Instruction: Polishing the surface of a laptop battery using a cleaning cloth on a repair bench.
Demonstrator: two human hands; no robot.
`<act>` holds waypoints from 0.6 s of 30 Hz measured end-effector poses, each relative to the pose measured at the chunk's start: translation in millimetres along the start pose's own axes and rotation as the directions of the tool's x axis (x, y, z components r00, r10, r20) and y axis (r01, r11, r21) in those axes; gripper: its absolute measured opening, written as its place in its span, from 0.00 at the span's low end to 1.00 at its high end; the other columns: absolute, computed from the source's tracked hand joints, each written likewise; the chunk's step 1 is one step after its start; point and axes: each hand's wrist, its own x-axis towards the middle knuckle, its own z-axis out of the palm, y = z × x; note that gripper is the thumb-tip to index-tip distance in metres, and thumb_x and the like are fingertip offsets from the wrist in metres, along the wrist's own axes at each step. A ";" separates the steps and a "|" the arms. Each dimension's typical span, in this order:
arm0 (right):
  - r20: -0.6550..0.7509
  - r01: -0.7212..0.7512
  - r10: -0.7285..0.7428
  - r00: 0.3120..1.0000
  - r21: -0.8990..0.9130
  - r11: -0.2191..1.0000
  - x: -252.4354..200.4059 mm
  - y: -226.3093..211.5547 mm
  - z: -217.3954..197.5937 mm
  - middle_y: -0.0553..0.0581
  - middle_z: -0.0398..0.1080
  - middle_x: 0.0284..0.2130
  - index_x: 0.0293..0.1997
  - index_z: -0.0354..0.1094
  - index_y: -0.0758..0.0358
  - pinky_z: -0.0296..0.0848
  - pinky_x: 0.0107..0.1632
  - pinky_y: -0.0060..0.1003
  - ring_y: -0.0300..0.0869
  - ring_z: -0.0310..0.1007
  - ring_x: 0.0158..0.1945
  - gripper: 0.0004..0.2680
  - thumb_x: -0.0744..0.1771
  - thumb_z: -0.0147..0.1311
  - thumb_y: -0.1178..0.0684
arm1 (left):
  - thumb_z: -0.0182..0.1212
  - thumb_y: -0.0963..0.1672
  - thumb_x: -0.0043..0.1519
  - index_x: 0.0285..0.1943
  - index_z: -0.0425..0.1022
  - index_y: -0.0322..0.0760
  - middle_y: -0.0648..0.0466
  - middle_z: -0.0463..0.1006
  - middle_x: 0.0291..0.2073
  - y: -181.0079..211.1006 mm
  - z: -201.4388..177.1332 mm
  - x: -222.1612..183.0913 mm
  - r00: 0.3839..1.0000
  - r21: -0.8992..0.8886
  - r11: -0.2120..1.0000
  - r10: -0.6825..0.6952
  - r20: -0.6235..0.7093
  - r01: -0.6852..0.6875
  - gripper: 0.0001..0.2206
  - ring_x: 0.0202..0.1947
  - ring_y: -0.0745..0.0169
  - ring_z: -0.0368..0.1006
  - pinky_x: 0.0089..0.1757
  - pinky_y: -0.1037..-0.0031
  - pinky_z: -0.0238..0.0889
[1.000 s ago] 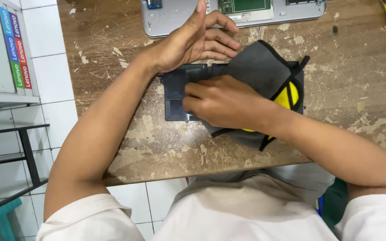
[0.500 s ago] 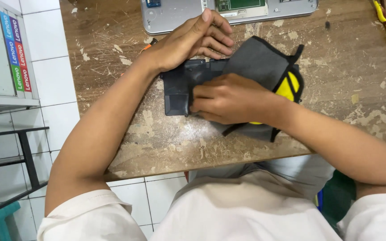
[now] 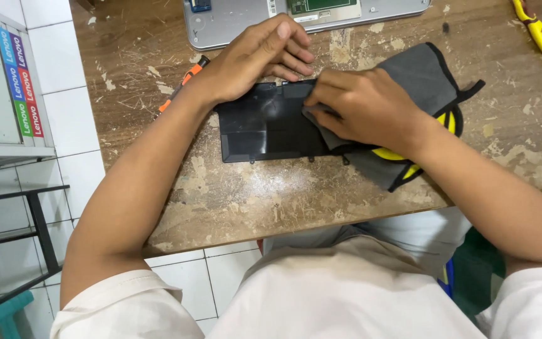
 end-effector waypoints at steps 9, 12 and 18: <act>-0.009 0.110 -0.111 0.994 0.225 0.968 22.9 -13.9 10.9 0.50 0.80 0.46 0.47 0.81 0.62 0.76 0.27 0.40 0.43 0.79 0.29 0.05 0.67 0.64 0.59 | 0.40 0.64 0.71 0.63 0.67 0.34 0.39 0.77 0.53 2.8 0.6 -3.3 1.000 -0.032 0.999 0.021 0.012 -0.020 0.34 0.56 0.47 0.82 0.57 0.65 0.81; 0.025 -0.010 0.008 1.000 0.086 0.996 17.0 -14.7 3.3 0.52 0.78 0.39 0.47 0.79 0.60 0.72 0.24 0.41 0.44 0.78 0.30 0.03 0.70 0.65 0.55 | 0.42 0.66 0.69 0.63 0.67 0.34 0.40 0.77 0.54 3.1 1.5 -2.4 1.000 -0.054 0.999 0.000 -0.001 0.000 0.36 0.56 0.48 0.82 0.55 0.66 0.82; 0.040 -0.011 0.011 0.999 0.012 1.000 -11.7 -12.6 2.1 0.50 0.76 0.43 0.49 0.79 0.59 0.69 0.24 0.39 0.44 0.76 0.31 0.05 0.71 0.61 0.51 | 0.39 0.64 0.72 0.64 0.67 0.33 0.39 0.77 0.54 1.4 0.6 -3.6 0.999 -0.028 0.999 0.024 0.023 -0.024 0.34 0.56 0.47 0.82 0.57 0.65 0.82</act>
